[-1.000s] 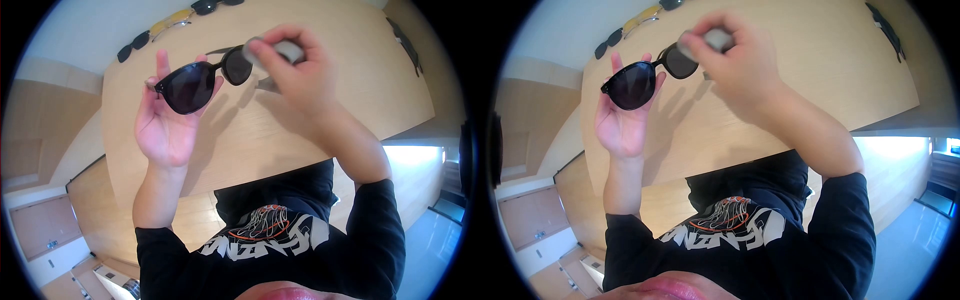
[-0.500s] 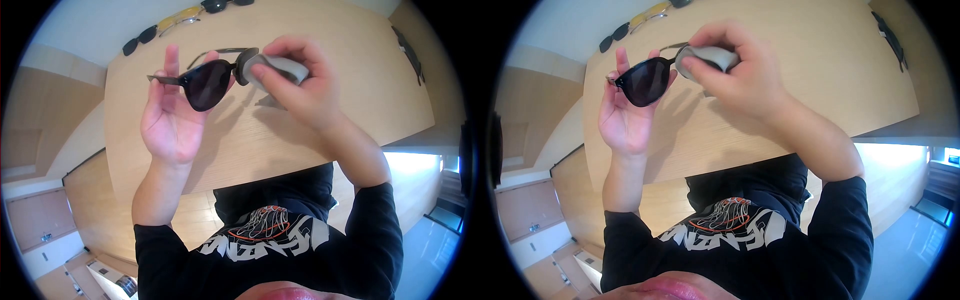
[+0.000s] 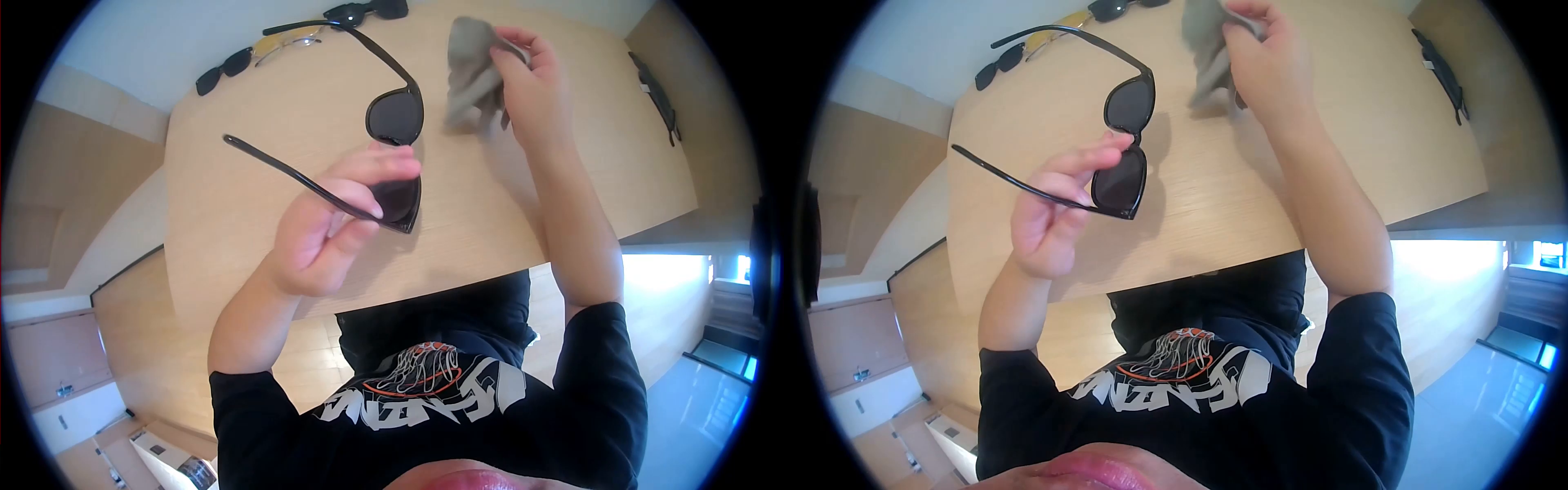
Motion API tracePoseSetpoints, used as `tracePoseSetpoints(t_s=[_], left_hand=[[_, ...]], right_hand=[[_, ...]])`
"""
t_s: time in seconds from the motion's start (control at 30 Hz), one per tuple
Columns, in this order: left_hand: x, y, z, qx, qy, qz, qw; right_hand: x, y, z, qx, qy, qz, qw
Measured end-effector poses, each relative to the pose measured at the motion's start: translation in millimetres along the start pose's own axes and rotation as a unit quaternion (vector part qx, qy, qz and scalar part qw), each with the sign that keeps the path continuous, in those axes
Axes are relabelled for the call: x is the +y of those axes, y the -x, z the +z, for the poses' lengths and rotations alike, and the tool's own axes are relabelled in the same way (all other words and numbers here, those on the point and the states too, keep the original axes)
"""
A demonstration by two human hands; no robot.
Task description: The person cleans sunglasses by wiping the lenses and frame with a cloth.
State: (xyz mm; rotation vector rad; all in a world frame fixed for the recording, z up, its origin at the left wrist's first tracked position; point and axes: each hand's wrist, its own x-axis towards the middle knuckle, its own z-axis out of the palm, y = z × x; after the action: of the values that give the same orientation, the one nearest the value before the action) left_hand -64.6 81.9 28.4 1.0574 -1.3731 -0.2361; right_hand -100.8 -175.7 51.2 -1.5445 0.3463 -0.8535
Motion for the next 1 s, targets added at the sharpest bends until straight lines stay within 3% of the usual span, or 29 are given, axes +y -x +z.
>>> tracePoseSetpoints(t_s=[0.1, 0.17, 0.3, 0.43, 0.47, 0.57, 0.6, 0.7, 0.8, 0.9, 1.0], left_hand=[[0.1, 0.8, 4.5, -0.034, -0.061, -0.002, 0.998], [0.9, 2.0, 3.8, -0.034, -0.061, -0.012, 0.997], [2.7, -0.1, 2.4, -0.021, -0.06, -0.021, 0.998], [7.1, 0.3, -1.5, -0.067, -0.092, -0.033, 0.993], [7.0, 0.2, -3.0, -0.091, -0.105, -0.03, 0.99], [6.2, 0.1, -1.9, -0.09, -0.103, -0.029, 0.99], [5.9, -0.2, -1.5, -0.085, -0.101, -0.031, 0.991], [6.3, -1.8, -1.5, -0.082, -0.105, -0.038, 0.99], [6.3, -2.6, -0.4, -0.087, -0.117, -0.032, 0.989], [5.8, -2.5, 1.7, -0.092, -0.119, -0.028, 0.988], [9.0, -4.7, 3.1, -0.105, -0.139, -0.03, 0.984]], right_hand=[[-2.1, 1.2, 2.9, -0.008, -0.201, 0.026, 0.979], [15.7, 5.9, 4.0, -0.117, -0.173, -0.033, 0.977], [11.8, 26.9, 18.1, -0.284, -0.086, 0.042, 0.954], [15.3, 12.7, 10.4, -0.313, -0.195, 0.127, 0.921], [16.3, 12.8, 12.2, -0.272, -0.223, 0.157, 0.923], [17.2, 15.7, 13.8, -0.297, -0.066, 0.033, 0.952], [11.4, 17.3, 12.6, -0.31, -0.028, 0.097, 0.945], [6.5, 26.7, 17.7, -0.288, 0.004, 0.055, 0.956], [6.8, 24.7, 17.5, -0.305, 0.146, -0.176, 0.925], [12.3, 22.9, 19.5, -0.298, 0.166, -0.21, 0.916], [14.5, 26.8, 23.3, -0.252, 0.212, -0.167, 0.929]])
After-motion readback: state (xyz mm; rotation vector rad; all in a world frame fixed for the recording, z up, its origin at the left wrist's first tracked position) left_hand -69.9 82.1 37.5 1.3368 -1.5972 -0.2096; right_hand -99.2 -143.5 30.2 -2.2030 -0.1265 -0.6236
